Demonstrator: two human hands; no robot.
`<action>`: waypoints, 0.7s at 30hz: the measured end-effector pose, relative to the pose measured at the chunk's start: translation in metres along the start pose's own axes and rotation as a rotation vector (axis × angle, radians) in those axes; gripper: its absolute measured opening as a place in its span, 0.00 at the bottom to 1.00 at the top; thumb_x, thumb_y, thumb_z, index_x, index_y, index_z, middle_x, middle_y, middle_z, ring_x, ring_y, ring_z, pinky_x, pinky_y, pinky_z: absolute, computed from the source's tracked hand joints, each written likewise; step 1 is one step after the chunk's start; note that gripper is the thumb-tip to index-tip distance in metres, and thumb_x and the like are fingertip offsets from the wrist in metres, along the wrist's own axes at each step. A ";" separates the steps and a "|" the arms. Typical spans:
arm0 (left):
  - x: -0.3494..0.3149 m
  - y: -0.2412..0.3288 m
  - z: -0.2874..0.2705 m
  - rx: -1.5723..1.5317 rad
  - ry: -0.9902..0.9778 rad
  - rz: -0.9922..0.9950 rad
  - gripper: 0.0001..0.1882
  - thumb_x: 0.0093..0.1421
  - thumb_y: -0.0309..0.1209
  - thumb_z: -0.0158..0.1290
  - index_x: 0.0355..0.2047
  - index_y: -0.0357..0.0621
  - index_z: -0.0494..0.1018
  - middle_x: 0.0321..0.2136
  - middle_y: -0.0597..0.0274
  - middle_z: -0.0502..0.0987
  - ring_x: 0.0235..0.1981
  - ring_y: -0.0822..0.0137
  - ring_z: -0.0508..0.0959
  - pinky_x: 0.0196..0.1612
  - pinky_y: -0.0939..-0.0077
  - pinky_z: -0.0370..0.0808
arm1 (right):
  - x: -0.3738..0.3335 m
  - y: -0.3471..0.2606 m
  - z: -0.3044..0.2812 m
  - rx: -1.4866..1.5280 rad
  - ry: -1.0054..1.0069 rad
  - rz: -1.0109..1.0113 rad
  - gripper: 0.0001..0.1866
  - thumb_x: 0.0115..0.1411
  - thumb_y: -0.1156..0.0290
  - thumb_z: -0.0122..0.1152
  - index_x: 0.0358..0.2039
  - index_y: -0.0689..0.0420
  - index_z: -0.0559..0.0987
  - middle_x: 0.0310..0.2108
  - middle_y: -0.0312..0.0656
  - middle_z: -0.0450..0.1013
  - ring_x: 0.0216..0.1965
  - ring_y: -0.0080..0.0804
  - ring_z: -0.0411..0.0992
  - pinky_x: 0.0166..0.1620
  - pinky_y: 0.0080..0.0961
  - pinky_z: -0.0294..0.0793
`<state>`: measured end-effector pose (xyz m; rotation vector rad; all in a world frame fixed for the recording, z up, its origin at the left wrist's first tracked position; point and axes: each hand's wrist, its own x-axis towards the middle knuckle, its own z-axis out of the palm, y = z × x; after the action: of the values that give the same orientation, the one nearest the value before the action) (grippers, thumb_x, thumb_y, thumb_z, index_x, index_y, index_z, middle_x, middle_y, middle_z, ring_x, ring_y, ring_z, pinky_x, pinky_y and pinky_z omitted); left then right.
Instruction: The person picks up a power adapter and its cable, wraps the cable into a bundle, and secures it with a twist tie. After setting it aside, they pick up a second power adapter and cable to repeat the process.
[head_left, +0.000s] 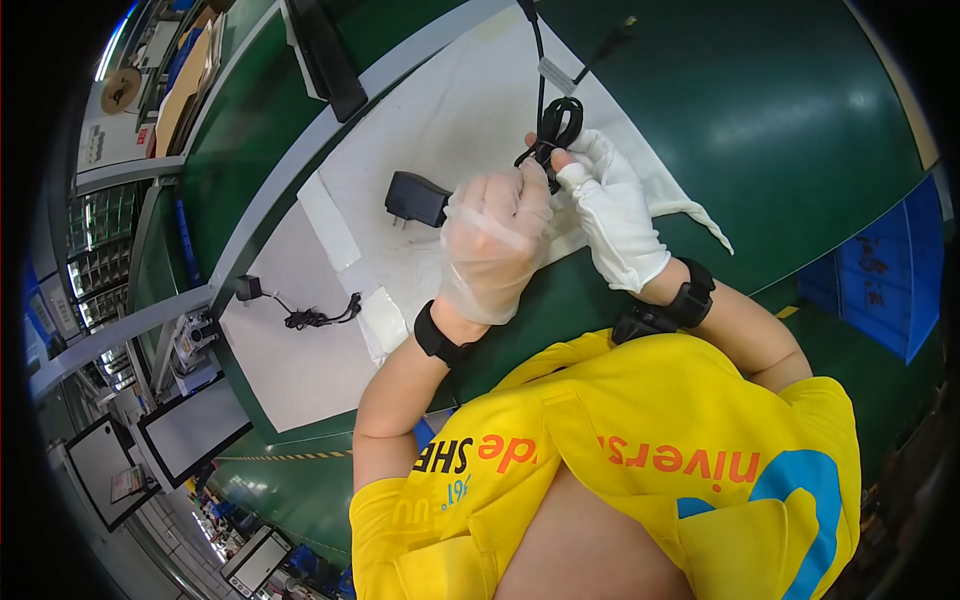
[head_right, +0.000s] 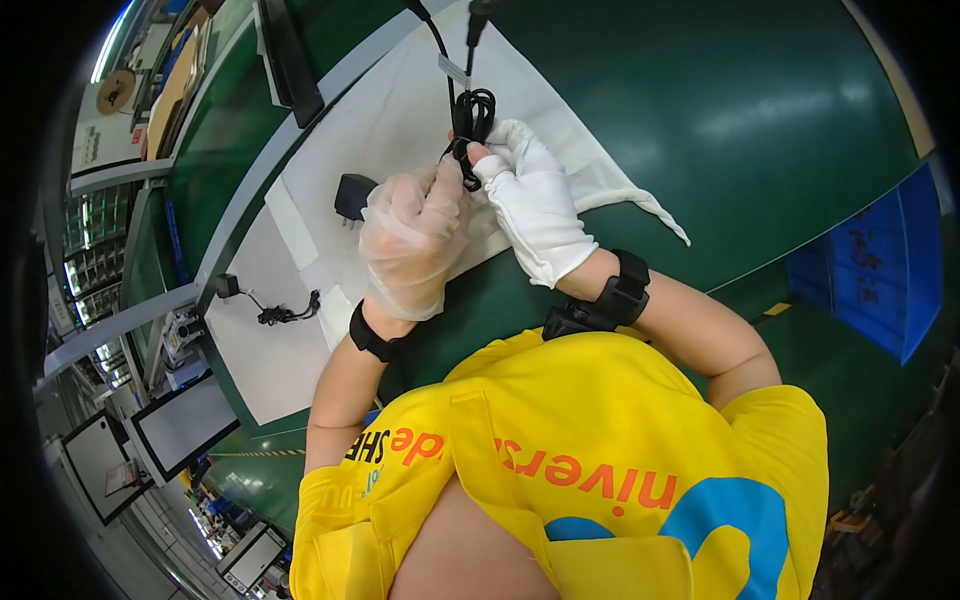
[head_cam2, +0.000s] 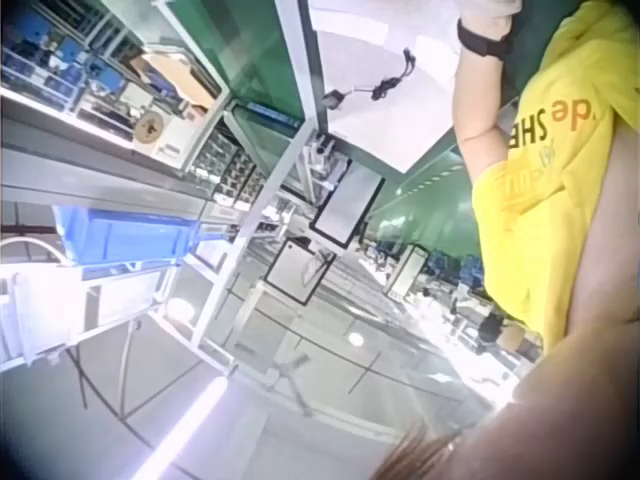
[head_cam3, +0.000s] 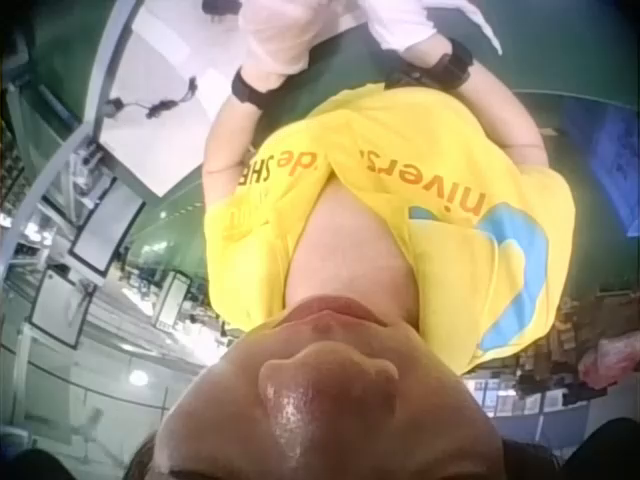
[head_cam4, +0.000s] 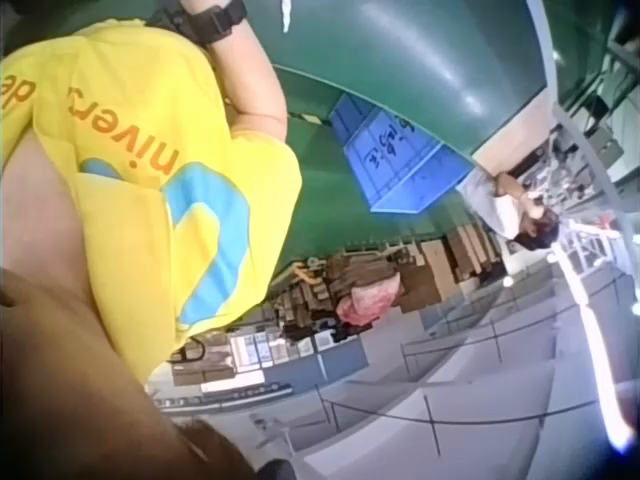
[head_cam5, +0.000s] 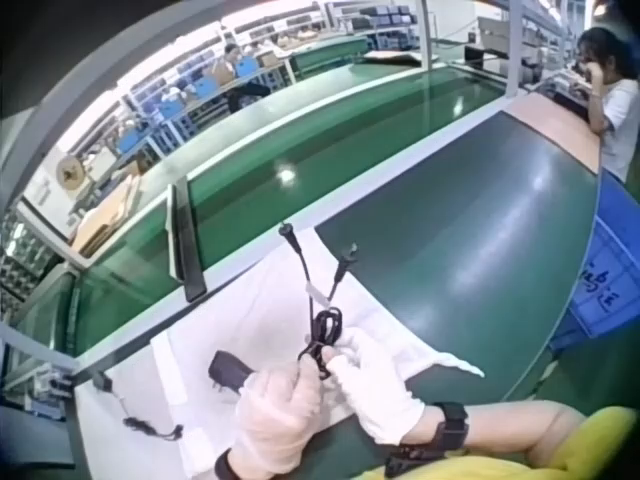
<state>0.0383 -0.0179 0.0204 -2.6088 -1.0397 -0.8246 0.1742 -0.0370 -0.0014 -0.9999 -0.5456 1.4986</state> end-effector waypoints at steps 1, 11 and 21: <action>0.000 0.001 0.000 0.034 -0.030 0.016 0.15 0.47 0.22 0.54 0.38 0.36 0.74 0.26 0.58 0.70 0.27 0.60 0.73 0.29 0.69 0.72 | 0.000 0.003 0.000 0.001 0.003 -0.001 0.10 0.66 0.74 0.50 0.48 0.59 0.71 0.46 0.40 0.75 0.44 0.23 0.72 0.47 0.21 0.74; 0.011 0.003 0.001 -0.118 0.064 -0.112 0.18 0.46 0.21 0.57 0.40 0.42 0.75 0.27 0.58 0.73 0.27 0.58 0.74 0.30 0.68 0.72 | 0.001 0.000 0.006 -0.021 0.049 -0.078 0.12 0.66 0.75 0.51 0.49 0.61 0.70 0.46 0.40 0.75 0.44 0.22 0.72 0.48 0.18 0.72; 0.012 0.004 -0.002 -0.342 0.105 -0.300 0.18 0.45 0.17 0.58 0.38 0.46 0.79 0.24 0.59 0.74 0.25 0.58 0.75 0.28 0.68 0.73 | 0.000 -0.002 0.009 0.077 0.057 -0.020 0.12 0.65 0.74 0.52 0.49 0.60 0.70 0.46 0.42 0.75 0.45 0.22 0.72 0.44 0.17 0.73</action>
<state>0.0475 -0.0145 0.0287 -2.6734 -1.3892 -1.2966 0.1675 -0.0348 0.0052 -0.9723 -0.4529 1.4584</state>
